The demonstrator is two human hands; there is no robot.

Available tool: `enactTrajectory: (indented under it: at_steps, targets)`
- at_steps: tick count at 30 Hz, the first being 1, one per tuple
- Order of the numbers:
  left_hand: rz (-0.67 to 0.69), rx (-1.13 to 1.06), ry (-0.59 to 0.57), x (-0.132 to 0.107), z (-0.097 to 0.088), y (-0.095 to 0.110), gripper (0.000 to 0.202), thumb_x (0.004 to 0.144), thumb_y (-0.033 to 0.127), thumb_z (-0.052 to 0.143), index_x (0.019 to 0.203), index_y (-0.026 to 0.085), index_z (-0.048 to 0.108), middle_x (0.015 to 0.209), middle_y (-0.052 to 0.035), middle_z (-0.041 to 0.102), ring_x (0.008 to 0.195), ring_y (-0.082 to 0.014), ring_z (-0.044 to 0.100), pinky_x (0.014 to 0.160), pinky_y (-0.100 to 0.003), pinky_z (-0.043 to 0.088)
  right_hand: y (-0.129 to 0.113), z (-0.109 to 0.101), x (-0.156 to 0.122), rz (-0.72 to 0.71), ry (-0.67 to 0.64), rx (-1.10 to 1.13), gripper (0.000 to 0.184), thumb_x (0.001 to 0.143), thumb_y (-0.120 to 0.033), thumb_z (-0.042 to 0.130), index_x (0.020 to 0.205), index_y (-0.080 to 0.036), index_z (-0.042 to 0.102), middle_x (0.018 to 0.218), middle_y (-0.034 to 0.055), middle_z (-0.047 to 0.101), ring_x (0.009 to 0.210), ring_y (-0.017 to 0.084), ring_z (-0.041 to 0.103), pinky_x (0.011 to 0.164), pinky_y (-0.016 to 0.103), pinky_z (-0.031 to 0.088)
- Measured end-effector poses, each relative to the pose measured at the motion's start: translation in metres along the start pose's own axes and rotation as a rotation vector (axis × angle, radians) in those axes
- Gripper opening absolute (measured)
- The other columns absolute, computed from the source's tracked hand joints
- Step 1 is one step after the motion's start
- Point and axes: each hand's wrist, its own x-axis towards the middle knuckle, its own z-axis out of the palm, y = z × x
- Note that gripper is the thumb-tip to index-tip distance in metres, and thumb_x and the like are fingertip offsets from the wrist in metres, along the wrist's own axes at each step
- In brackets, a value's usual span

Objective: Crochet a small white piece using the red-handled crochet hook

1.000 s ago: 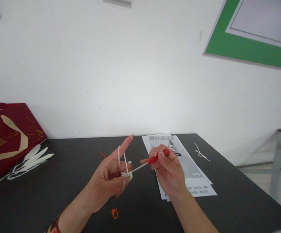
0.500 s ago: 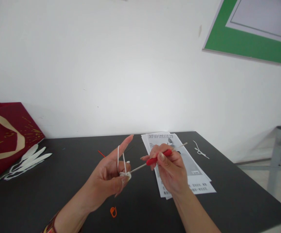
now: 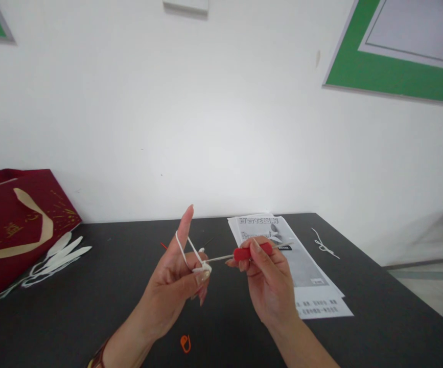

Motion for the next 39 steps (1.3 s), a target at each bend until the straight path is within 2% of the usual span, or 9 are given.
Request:
enactTrajectory:
  at_steps: [10,19,25,29,33,39]
  targets:
    - [-0.046,0.012,-0.013,-0.0004,0.0016,0.0014,0.093,0.085,0.013,0.062,0.148,0.043,0.000,0.061,0.0060,0.053,0.051,-0.0076,0.046,0.047,-0.015,0.040,-0.0017,0.0024,0.0001,0.031,0.015,-0.022,0.016,0.079,-0.030,0.071,0.071,-0.016,0.066,0.052,-0.0045,0.059,0.045,0.007,0.055,0.057,0.024,0.059]
    - [-0.024,-0.013,-0.015,-0.0002,0.0005,-0.0025,0.093,0.085,0.013,0.061,0.148,0.044,-0.001,0.061,0.0066,0.052,0.053,-0.0083,0.049,0.049,-0.016,0.042,-0.0006,0.0025,-0.0043,0.078,0.043,-0.081,0.016,0.079,-0.033,0.071,0.077,-0.017,0.067,0.051,-0.0043,0.061,0.045,0.008,0.057,0.054,0.023,0.055]
    - [-0.002,-0.004,0.002,-0.0001,0.0007,-0.0029,0.094,0.085,0.011,0.061,0.147,0.045,-0.002,0.064,0.0064,0.054,0.054,-0.0086,0.049,0.050,-0.017,0.043,-0.0003,-0.0006,-0.0061,-0.039,0.016,-0.145,0.013,0.084,-0.029,0.067,0.077,-0.017,0.068,0.053,-0.0025,0.064,0.048,0.009,0.059,0.048,0.019,0.049]
    - [-0.020,-0.018,-0.016,-0.0004,0.0003,-0.0032,0.090,0.086,0.012,0.060,0.147,0.047,0.003,0.064,0.0063,0.052,0.053,-0.0077,0.047,0.048,-0.015,0.040,-0.0001,-0.0003,-0.0063,-0.033,0.017,-0.132,0.015,0.085,-0.029,0.066,0.076,-0.017,0.066,0.051,-0.0033,0.063,0.046,0.008,0.057,0.047,0.019,0.047]
    - [-0.048,-0.058,-0.056,-0.0013,-0.0015,-0.0020,0.091,0.081,0.013,0.065,0.148,0.044,0.012,0.067,0.0049,0.052,0.055,-0.0087,0.046,0.048,-0.016,0.040,-0.0009,0.0021,-0.0051,-0.001,0.026,-0.116,0.017,0.083,-0.030,0.068,0.073,-0.017,0.065,0.050,-0.0035,0.063,0.044,0.008,0.056,0.045,0.019,0.047]
    - [-0.045,-0.067,-0.055,-0.0015,-0.0018,0.0012,0.088,0.080,0.017,0.065,0.148,0.040,0.014,0.063,0.0041,0.052,0.055,-0.0102,0.046,0.051,-0.019,0.038,-0.0027,0.0031,-0.0040,0.007,0.026,-0.121,0.017,0.082,-0.030,0.069,0.072,-0.016,0.065,0.051,-0.0020,0.065,0.044,0.009,0.057,0.045,0.020,0.047]
